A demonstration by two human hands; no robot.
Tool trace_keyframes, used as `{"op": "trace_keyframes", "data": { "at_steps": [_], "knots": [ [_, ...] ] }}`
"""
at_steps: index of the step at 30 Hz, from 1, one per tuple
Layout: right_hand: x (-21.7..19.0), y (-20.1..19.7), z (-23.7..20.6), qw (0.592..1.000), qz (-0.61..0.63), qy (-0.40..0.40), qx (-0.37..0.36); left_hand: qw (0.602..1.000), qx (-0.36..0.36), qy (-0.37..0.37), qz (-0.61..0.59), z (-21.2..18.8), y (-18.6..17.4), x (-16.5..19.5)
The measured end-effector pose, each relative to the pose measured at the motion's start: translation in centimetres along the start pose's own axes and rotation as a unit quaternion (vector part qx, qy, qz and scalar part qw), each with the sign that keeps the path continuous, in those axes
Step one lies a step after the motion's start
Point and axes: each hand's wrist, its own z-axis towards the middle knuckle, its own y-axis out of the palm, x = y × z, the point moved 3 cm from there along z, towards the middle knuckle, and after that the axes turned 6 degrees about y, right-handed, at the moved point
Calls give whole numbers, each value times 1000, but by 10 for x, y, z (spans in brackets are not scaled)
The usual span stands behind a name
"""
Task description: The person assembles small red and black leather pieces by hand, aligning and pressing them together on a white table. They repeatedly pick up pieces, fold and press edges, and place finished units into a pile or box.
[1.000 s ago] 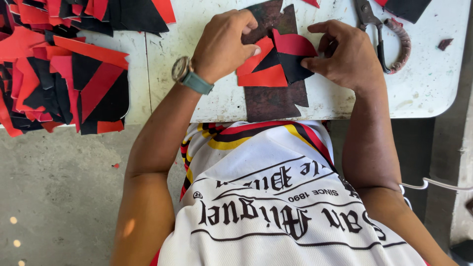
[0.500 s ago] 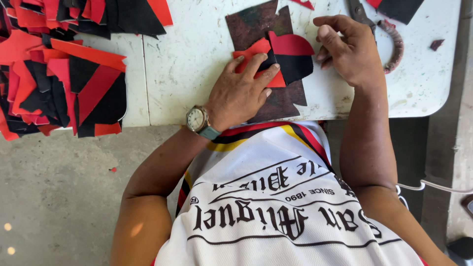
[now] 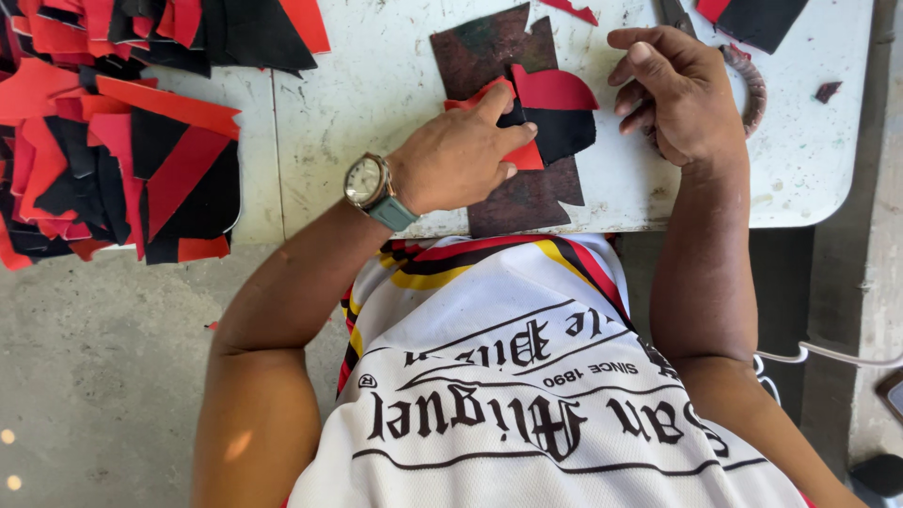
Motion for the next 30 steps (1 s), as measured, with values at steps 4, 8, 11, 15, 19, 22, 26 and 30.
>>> {"op": "trace_keyframes", "data": {
  "at_steps": [4, 8, 11, 15, 19, 22, 26, 30],
  "knots": [
    [1, -1, 0, 1000, -19, -6, -2, 999, -44, 22, -24, 22, -10, -11],
    [1, -2, 2, 1000, 12, 4, -2, 998, -26, 65, -3, 60, -12, -21],
    [1, -2, 1, 1000, 17, 2, -4, 995, -1, 69, 70, 75, -5, -20],
    [1, 0, 0, 1000, -22, -12, -1, 998, 32, 55, 17, 67, -4, -25],
    [-2, 6, -1, 999, -43, -15, 3, 992, 92, 59, -58, 53, -11, -29],
    [-12, 12, -1, 996, -87, -19, 12, 992, 107, 15, -63, 44, -12, -29],
    [-25, 22, -3, 984, -178, 1, 17, 971, 233, -2, 43, 23, -16, -28],
    [-30, 35, -7, 920, -386, -65, 19, 944, 323, 27, 64, 0, -7, -31]
  ]
}}
